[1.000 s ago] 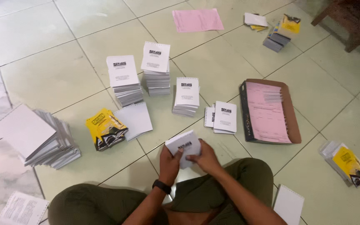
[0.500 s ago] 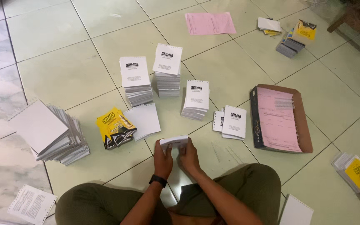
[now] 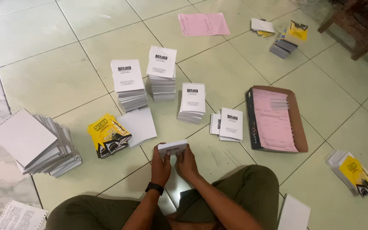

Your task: The person sits on the floor and assembles small notebooks by inserting spiral wire bindings into the punched holes of stacked paper. They handle the paper stacks and wire bindings by hand, securing the wires to create finished notebooks, and then place the completed items into a pile.

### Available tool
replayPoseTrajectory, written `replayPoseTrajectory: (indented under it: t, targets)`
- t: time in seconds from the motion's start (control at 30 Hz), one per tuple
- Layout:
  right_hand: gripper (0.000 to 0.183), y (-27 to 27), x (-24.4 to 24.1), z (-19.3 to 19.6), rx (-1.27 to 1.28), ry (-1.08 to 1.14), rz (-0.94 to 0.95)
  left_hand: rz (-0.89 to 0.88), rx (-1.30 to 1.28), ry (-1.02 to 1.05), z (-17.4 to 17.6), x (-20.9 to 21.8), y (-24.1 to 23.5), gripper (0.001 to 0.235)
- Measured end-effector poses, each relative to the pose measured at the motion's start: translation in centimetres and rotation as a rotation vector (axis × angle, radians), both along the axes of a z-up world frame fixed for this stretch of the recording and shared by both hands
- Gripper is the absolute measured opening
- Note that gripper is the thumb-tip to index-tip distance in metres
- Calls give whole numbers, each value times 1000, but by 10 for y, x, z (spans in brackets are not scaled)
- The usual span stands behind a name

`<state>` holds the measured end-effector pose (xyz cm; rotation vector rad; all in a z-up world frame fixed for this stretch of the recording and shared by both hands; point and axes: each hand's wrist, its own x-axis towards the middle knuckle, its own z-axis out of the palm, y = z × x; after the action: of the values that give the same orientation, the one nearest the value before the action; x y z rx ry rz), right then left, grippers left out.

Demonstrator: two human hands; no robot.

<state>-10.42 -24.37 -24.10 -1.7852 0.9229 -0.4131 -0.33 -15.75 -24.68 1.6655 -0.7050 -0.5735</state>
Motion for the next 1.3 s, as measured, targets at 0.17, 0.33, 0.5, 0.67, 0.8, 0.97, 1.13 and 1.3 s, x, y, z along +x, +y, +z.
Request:
replayPoseTrajectory:
  t: [0.17, 0.33, 0.5, 0.67, 0.8, 0.97, 1.13, 1.3]
  targets:
    - [23, 6, -6, 15, 18, 8, -31, 16, 31, -45, -16, -4, 2, 20]
    - [19, 5, 1, 23, -14, 63, 29, 87, 86, -141, 26, 8, 15, 17]
    - [25, 1, 41, 65, -15, 2, 193, 134, 185, -453, 33, 69, 41, 20]
    - [48, -24, 131, 29, -33, -125, 260, 508, 67, -346, 99, 136, 110, 32]
    - [85, 2, 204, 13, -41, 39, 175, 646, 69, -287, 77, 152, 138, 35]
    - [41, 41, 238, 37, -86, 328, 47, 706, 106, -6, 73, 158, 143, 30]
    - [17, 27, 222, 20, -85, 107, 44, 674, -5, 66, 37, 162, 144, 26]
    - [21, 23, 179, 92, 50, -156, -42, 608, -82, 308, 99, 141, 126, 42]
